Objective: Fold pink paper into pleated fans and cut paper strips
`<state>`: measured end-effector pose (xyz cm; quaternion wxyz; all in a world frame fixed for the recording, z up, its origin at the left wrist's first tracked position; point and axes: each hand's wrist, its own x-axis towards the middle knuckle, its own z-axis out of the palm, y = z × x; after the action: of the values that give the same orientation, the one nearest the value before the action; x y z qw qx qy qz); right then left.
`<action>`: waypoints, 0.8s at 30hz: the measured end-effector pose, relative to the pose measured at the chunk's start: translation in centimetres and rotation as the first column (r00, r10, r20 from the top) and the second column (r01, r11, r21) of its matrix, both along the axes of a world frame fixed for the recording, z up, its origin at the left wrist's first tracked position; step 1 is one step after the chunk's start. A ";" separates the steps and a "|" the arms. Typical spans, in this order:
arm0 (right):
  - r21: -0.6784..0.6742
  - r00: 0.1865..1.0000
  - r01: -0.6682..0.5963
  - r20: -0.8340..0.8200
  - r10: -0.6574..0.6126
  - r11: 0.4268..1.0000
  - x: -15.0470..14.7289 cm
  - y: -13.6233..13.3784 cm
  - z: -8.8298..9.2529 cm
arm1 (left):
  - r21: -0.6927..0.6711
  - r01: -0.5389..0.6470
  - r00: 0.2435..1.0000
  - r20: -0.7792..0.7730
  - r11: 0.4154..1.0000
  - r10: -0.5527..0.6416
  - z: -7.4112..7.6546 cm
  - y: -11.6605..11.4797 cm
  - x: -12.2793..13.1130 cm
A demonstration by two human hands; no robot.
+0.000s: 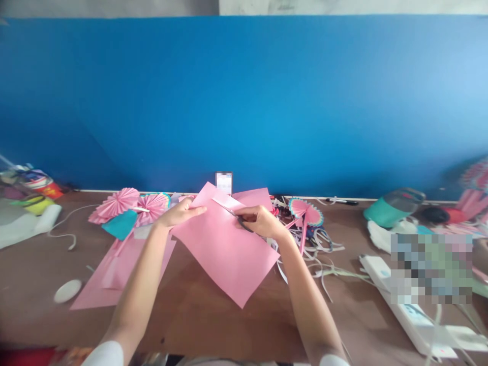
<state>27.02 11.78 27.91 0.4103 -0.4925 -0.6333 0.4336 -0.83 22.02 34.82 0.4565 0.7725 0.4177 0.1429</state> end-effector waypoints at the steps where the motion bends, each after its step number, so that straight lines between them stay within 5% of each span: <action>1: 0.000 1.000 0.008 0.002 -0.008 1.000 -0.1 0.0 0.1 | -0.010 0.020 1.000 0.017 1.000 -0.020 0.1 0.0 0.0; 7: -0.027 1.000 0.008 0.009 -0.008 1.000 -0.3 -0.1 0.4 | 0.092 0.009 1.000 -0.009 0.996 -0.009 -0.3 0.4 0.3; 24: 0.036 0.996 -0.090 0.005 0.090 0.995 -0.9 -0.2 0.8 | 0.102 0.106 0.975 -0.204 0.989 -0.084 -0.9 -0.3 1.2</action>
<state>26.12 11.54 28.74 0.3984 -0.4567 -0.6632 0.4392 0.36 21.74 33.94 0.3748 0.8263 0.4151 0.0661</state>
